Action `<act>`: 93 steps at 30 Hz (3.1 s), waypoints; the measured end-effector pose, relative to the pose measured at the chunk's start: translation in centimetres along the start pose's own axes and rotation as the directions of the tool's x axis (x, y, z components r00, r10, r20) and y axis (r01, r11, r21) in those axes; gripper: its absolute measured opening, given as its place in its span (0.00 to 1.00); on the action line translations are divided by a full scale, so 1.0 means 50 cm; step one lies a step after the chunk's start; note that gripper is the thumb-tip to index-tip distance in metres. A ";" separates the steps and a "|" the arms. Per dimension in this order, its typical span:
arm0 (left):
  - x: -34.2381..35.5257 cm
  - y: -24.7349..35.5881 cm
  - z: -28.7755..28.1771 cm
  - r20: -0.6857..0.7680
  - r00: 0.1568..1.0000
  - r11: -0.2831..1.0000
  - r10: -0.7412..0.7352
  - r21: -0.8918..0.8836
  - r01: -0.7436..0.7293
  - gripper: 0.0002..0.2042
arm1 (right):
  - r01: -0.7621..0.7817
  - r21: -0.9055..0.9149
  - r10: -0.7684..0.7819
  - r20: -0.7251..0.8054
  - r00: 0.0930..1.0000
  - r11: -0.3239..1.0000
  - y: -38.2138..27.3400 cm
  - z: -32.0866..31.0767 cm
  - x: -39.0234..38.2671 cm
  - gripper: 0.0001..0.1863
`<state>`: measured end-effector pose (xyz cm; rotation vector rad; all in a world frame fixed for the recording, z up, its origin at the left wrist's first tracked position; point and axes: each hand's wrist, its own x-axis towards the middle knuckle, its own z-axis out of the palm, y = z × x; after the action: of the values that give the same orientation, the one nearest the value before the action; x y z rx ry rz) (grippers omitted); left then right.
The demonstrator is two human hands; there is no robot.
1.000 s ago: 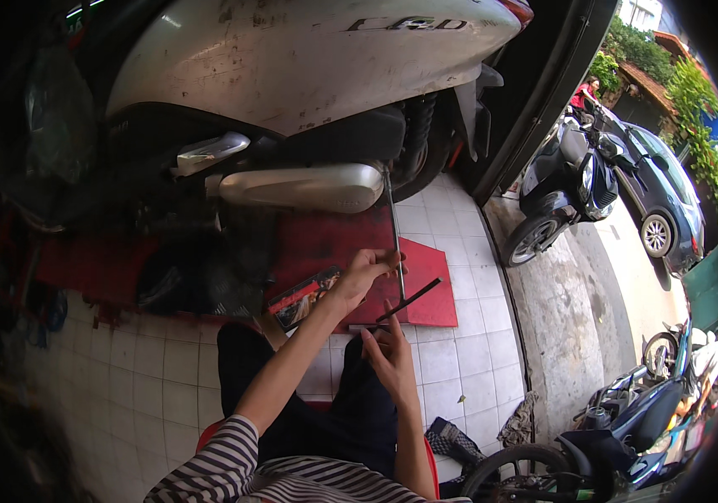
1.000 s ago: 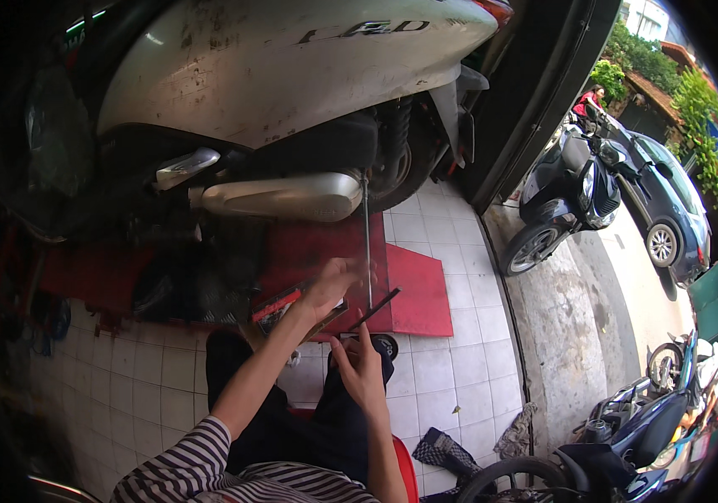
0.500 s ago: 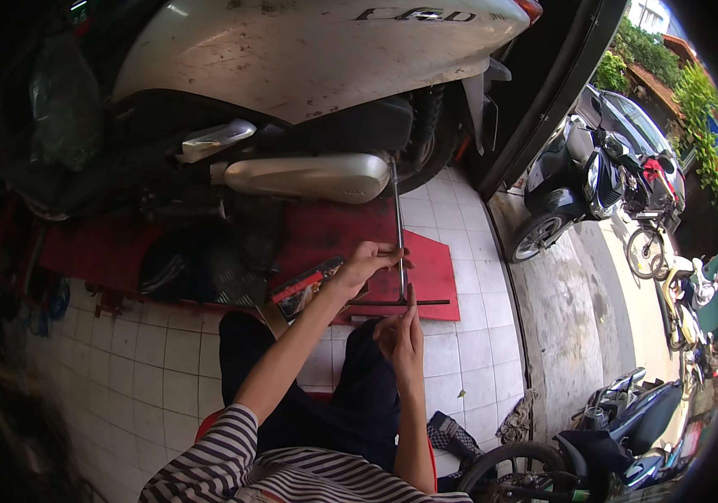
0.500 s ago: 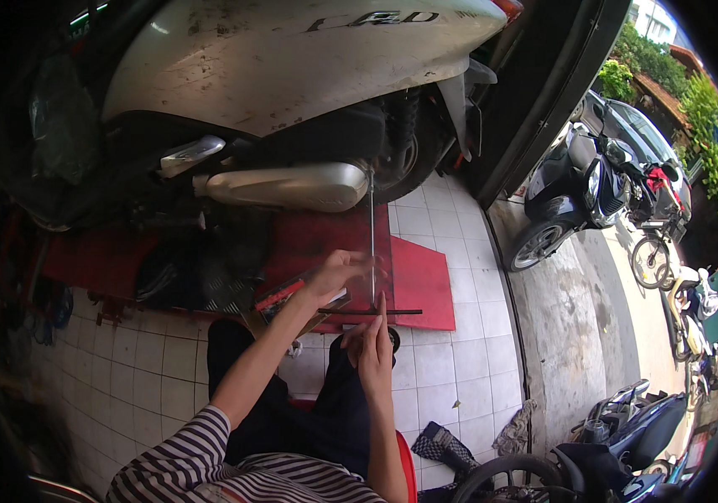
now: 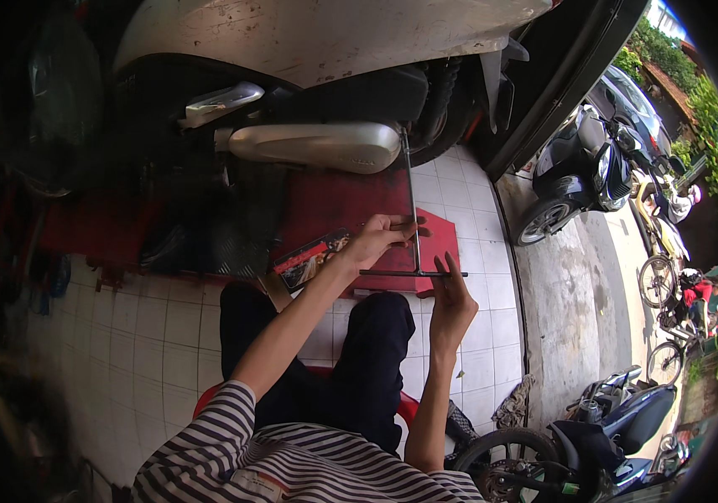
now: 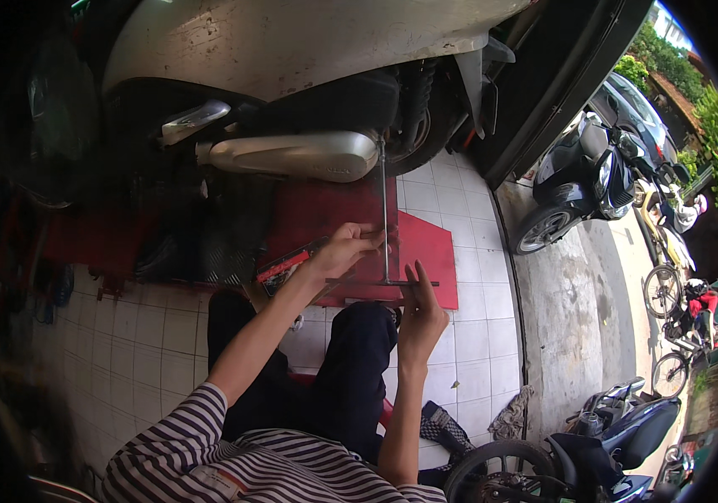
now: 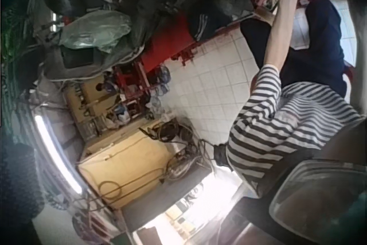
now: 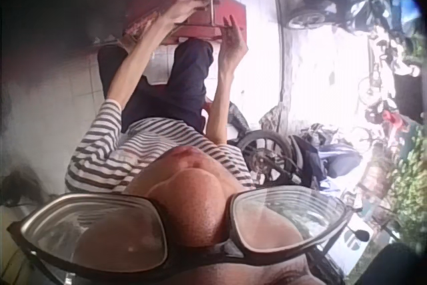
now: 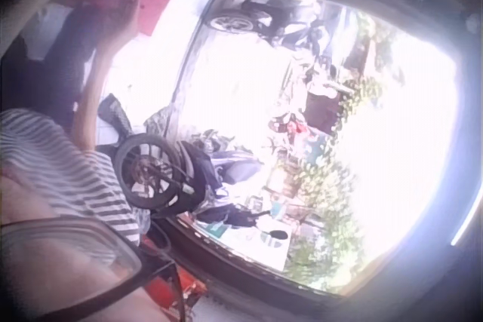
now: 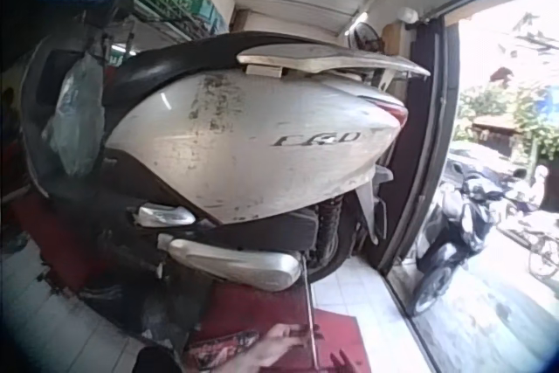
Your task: The person turns a screw on the side cover of a scooter using a T-handle wrench while holding a cardboard box.
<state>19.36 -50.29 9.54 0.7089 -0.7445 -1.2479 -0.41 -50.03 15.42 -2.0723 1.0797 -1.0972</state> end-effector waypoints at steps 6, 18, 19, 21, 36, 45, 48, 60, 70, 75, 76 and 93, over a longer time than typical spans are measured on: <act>0.006 0.002 0.026 0.023 1.000 0.995 -0.013 0.096 0.011 0.14 | -0.157 0.083 0.147 0.113 0.983 0.984 0.019 -0.016 -0.008 0.25; -0.006 0.017 0.011 -0.077 0.994 0.981 -0.075 0.175 0.088 0.17 | -0.453 0.426 0.078 0.656 0.751 0.783 -0.094 -0.069 -0.056 0.42; -0.004 0.014 0.008 -0.075 0.994 0.978 -0.082 0.186 0.095 0.17 | -0.452 0.395 0.138 0.612 0.779 0.800 -0.073 -0.076 -0.057 0.44; -0.004 0.015 0.016 -0.036 0.998 0.984 -0.057 0.165 0.062 0.17 | -0.424 0.352 0.205 0.516 0.832 0.835 -0.032 -0.068 -0.065 0.45; 0.004 0.015 0.017 -0.076 0.996 0.992 -0.042 0.118 0.050 0.15 | -0.400 0.540 0.181 0.413 0.893 0.741 -0.033 -0.052 -0.065 0.33; 0.009 0.045 0.025 -0.067 0.997 0.992 -0.038 0.115 0.046 0.16 | -0.523 0.318 0.157 0.720 0.676 0.791 -0.046 -0.060 -0.066 0.34; 0.010 0.038 0.036 -0.076 0.997 0.994 -0.027 0.105 0.035 0.16 | -0.426 0.397 0.098 0.627 0.772 0.813 -0.042 -0.065 -0.067 0.36; 0.006 0.055 0.048 -0.092 0.995 0.994 -0.031 0.100 0.040 0.13 | -0.518 0.375 0.135 0.697 0.704 0.769 -0.040 -0.050 -0.080 0.39; 0.036 0.030 0.053 -0.063 0.998 0.991 -0.019 0.131 0.027 0.13 | -0.602 0.536 0.356 0.496 0.792 0.592 -0.048 -0.029 -0.089 0.32; 0.032 0.036 0.055 -0.067 0.997 0.995 -0.037 0.085 0.043 0.14 | -0.568 0.499 0.133 0.663 0.737 0.654 -0.053 -0.028 -0.082 0.34; 0.034 0.033 0.051 -0.069 0.997 0.996 -0.030 0.079 0.035 0.14 | -0.505 0.536 0.127 0.590 0.797 0.677 -0.071 -0.035 -0.078 0.34; -0.125 0.014 0.107 -0.093 0.992 0.997 -0.083 -0.012 0.082 0.15 | -0.423 0.334 0.197 0.540 0.818 0.842 0.009 -0.165 -0.178 0.51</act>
<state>14.42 -44.38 12.54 0.7930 -0.6384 -1.2831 -10.69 -43.53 15.68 -1.5940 0.7891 -0.5323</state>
